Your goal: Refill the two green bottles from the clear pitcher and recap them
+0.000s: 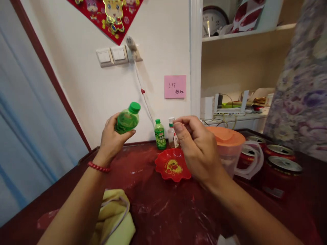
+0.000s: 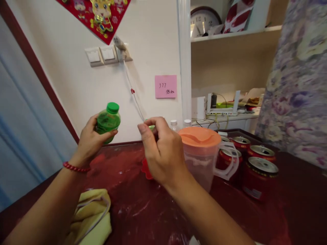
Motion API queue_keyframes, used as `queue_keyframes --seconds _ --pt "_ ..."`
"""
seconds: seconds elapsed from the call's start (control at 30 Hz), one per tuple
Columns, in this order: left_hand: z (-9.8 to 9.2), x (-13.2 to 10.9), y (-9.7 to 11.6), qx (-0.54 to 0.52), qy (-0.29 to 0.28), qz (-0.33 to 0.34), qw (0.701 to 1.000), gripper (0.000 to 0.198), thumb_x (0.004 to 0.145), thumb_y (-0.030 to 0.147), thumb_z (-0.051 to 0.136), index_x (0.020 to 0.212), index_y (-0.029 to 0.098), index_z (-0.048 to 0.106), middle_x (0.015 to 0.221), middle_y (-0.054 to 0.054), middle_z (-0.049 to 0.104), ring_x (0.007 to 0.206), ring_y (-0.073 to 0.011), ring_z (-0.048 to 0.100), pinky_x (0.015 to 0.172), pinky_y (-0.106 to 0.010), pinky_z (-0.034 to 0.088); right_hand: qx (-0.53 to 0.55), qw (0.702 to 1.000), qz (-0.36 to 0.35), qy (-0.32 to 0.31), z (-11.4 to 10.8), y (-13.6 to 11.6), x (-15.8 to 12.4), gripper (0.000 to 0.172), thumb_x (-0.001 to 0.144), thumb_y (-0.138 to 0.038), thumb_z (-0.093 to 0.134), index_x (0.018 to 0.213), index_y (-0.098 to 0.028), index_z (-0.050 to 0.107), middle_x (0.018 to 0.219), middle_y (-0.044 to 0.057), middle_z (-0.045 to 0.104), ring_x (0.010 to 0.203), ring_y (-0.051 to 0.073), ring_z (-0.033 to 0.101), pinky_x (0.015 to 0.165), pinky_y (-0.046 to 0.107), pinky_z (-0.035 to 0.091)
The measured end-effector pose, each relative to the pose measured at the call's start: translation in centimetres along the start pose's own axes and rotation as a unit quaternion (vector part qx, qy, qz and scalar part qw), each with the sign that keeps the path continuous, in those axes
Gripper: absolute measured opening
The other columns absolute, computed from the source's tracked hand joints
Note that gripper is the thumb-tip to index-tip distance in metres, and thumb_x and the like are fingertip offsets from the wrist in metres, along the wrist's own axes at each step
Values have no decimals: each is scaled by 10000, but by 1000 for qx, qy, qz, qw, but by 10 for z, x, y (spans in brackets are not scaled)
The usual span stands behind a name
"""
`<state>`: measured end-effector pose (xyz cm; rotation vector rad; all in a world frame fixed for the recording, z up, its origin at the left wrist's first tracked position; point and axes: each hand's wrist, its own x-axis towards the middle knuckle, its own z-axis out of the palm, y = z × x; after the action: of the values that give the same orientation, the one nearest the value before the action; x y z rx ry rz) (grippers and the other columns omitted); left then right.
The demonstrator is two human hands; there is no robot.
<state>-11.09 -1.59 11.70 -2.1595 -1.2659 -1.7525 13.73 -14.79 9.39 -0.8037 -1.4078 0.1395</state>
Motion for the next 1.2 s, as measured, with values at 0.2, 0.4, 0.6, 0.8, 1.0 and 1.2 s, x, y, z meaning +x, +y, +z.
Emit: queue_keyframes --seconds 0.2,0.4,0.6,0.8,1.0,1.2 --pt "5 -25 40 31 -125 147 981 624 709 295 726 1318 218 618 1271 -64 637 1180 -284 594 1085 -459 446 -57 995 53 -64 -1 12 4 422 1025 -504 512 1286 -182 593 894 28 649 829 199 600 714 309 405" --pt "7 -27 40 60 -154 207 964 597 718 261 689 1312 243 629 1248 -76 642 1147 -298 623 1060 -479 452 -48 994 24 -91 6 19 3 193 1018 -346 555 1011 -178 650 894 21 654 764 161 558 674 280 356" --pt "1 -27 34 106 -207 219 948 614 756 197 646 1361 275 578 1283 -74 625 1197 -298 587 1064 -494 440 -89 989 59 -105 14 29 1 95 978 -243 650 968 -154 617 837 25 625 713 167 528 644 287 349" --pt "2 -28 27 101 -231 201 947 647 707 147 627 1343 258 596 1256 -74 640 1164 -294 600 1038 -493 460 -92 988 -23 -126 17 34 -2 213 891 -27 666 1063 -150 641 1033 56 606 936 202 572 836 335 438" --pt "1 -26 24 89 -226 182 953 644 710 150 636 1344 256 595 1272 -72 636 1176 -295 599 1043 -485 471 -112 986 29 -121 13 36 -1 620 841 -157 816 1388 -188 525 1299 94 563 1051 229 588 904 378 477" --pt "2 -27 25 97 -232 192 949 668 700 134 640 1352 272 592 1274 -69 639 1184 -303 593 1051 -515 457 -145 976 59 -151 15 36 -2 180 1005 -276 633 866 -164 605 740 28 598 697 203 557 657 334 392"
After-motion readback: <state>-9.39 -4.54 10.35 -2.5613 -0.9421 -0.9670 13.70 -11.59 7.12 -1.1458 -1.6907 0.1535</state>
